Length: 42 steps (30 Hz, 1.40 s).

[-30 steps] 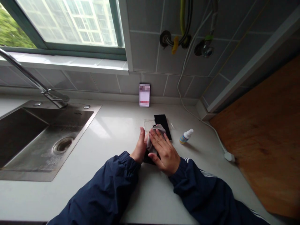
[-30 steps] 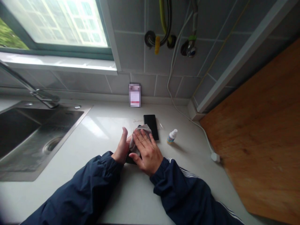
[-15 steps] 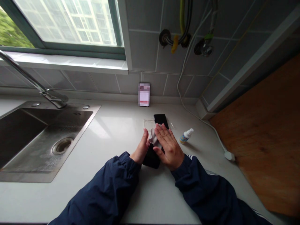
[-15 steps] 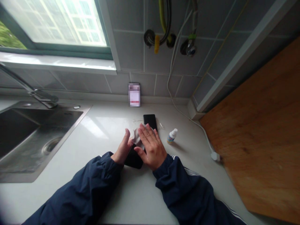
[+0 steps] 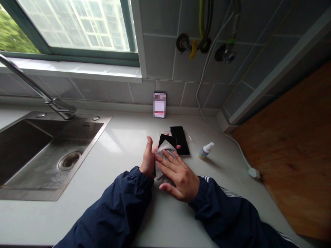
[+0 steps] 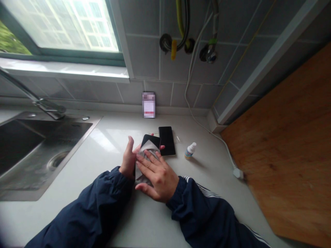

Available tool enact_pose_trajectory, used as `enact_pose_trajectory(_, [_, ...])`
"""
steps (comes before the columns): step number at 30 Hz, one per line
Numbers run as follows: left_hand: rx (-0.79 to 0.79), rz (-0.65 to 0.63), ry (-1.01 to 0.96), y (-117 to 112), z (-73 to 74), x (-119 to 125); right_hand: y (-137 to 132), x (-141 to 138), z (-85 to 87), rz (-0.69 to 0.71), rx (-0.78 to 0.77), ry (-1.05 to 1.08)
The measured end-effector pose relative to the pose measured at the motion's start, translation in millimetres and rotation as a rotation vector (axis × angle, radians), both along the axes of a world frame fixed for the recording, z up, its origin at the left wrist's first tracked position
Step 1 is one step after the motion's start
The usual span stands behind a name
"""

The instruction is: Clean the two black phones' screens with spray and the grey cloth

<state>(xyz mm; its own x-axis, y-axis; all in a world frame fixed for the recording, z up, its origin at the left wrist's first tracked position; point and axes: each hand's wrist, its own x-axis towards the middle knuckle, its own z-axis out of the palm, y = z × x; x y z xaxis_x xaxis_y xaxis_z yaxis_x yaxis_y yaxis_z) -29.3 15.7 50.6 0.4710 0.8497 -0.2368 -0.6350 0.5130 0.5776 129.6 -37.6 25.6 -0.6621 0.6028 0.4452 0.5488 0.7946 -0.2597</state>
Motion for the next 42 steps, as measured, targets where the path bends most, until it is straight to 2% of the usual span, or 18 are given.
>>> enact_pose_trajectory(6, [-0.002,0.009,-0.03,5.4,-2.5,-8.9,-1.1,-1.1,-1.2,0.109,0.036,0.118])
enact_pose_trajectory(11, [-0.043,0.006,-0.05,4.4,0.7,-5.9,2.7,2.6,3.6,0.112,0.111,0.175])
enact_pose_trajectory(14, [-0.077,-0.001,-0.07,4.6,3.9,-4.3,4.8,6.1,6.6,0.045,0.127,0.154])
enact_pose_trajectory(19, [-0.09,-0.024,-0.119,5.1,4.2,-1.8,9.9,11.8,5.6,-0.147,0.131,0.151])
enact_pose_trajectory(26, [-0.099,-0.242,-0.142,2.0,0.5,-1.9,19.3,20.0,5.6,-0.306,0.151,0.147])
enact_pose_trajectory(30, [-0.113,-0.277,-0.151,0.6,1.4,-4.0,21.1,21.9,5.9,-0.334,0.156,0.149])
enact_pose_trajectory(34, [-0.088,-0.192,-0.139,0.8,2.4,-2.4,17.8,19.3,5.8,-0.299,0.147,0.168])
enact_pose_trajectory(38, [-0.07,-0.047,-0.097,2.7,5.4,-1.2,9.9,12.9,6.4,-0.149,0.107,0.162])
enact_pose_trajectory(42, [-0.064,0.043,-0.077,5.7,7.6,-2.8,2.3,7.9,9.0,-0.004,0.094,0.149])
